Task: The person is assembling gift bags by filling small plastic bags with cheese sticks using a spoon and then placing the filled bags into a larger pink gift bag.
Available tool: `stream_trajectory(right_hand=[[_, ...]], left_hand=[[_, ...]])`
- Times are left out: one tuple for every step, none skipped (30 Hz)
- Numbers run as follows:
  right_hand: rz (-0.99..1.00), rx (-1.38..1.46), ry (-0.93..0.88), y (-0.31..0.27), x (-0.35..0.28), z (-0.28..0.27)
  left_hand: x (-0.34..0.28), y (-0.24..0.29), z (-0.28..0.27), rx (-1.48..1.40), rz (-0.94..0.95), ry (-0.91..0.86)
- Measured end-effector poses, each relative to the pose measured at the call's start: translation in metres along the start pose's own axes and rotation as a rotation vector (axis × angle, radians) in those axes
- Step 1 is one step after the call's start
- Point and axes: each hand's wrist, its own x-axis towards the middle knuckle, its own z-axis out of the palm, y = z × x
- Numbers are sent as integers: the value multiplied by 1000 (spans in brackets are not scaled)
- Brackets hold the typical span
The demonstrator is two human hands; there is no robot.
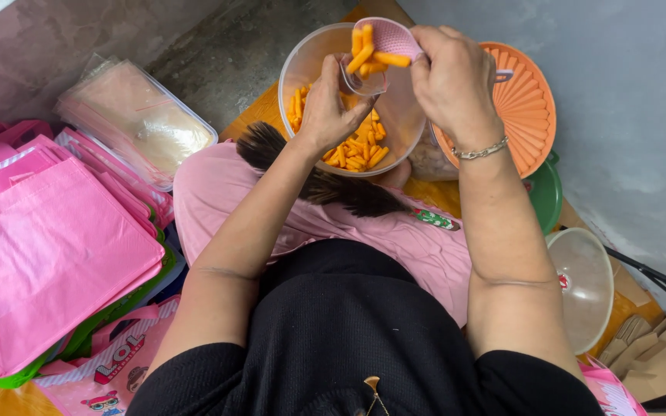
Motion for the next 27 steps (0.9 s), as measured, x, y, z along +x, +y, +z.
stream_trajectory(right_hand=[[-21, -47, 23, -3, -1, 4], [-43, -94, 45, -5, -2, 9], [-46, -91, 45, -6, -3, 11], [-54, -102, 86, -6, -3, 13], [-58, -114, 127, -6, -4, 15], [-57, -113, 126, -5, -3, 16], [-51, -68, 161, -4, -1, 18], [-45, -24, 197, -4, 0, 19], [-45, -22, 192, 1, 1, 25], [-5, -20, 201, 4, 3, 32], [33, -17, 211, 8, 5, 39], [31, -13, 208, 20, 5, 58], [125, -86, 21, 31, 5, 77], [214, -158, -170, 42, 4, 97], [213, -155, -173, 38, 6, 107], [287, -190, -393, 34, 8, 117], [355, -225, -613, 30, 11, 127], [351, -223, -616, 43, 7, 155], [347, -245, -657, 57, 3, 183], [342, -268, -698, 70, -2, 211], [336, -264, -703, 74, -2, 220], [376, -301, -769, 78, -2, 230], [417, -340, -833, 81, -2, 239], [412, -340, -837, 78, -3, 241], [379, -401, -953, 76, -3, 242], [345, -463, -1068, 74, -3, 243], [343, -462, -1076, 71, -5, 242]], left_hand=[[1, -5, 0, 8, 36, 33], [2, -11, 0, 15, 72, 66], [1, -12, -3, 18, 70, 68], [1, -13, -5, 11, 53, 64], [1, -14, -6, 3, 36, 55], [2, -13, -9, 4, 34, 55], [1, -13, -11, -3, 46, 60], [1, -12, -13, -10, 58, 66], [0, -10, -17, -9, 53, 67], [-1, -9, -21, -21, 79, 108], [-1, -7, -25, -29, 106, 151], [-3, -6, -27, -27, 102, 154], [-6, -6, -30, -34, 74, 189], [-8, -5, -32, -42, 46, 224], [-10, -8, -32, -40, 42, 224], [-12, -11, -31, -25, 42, 253], [-14, -14, -31, -9, 42, 283], [-15, -14, -31, -6, 39, 286], [-16, -15, -30, 19, 48, 285], [-17, -16, -29, 44, 56, 283], [-16, -16, -29, 48, 50, 287], [-16, -17, -29, 57, 44, 297], [-15, -17, -29, 64, 39, 308], [-16, -18, -29, 66, 34, 311], [-16, -19, -28, 89, 48, 319], [-15, -19, -27, 113, 61, 327], [-16, -19, -27, 113, 53, 326]])
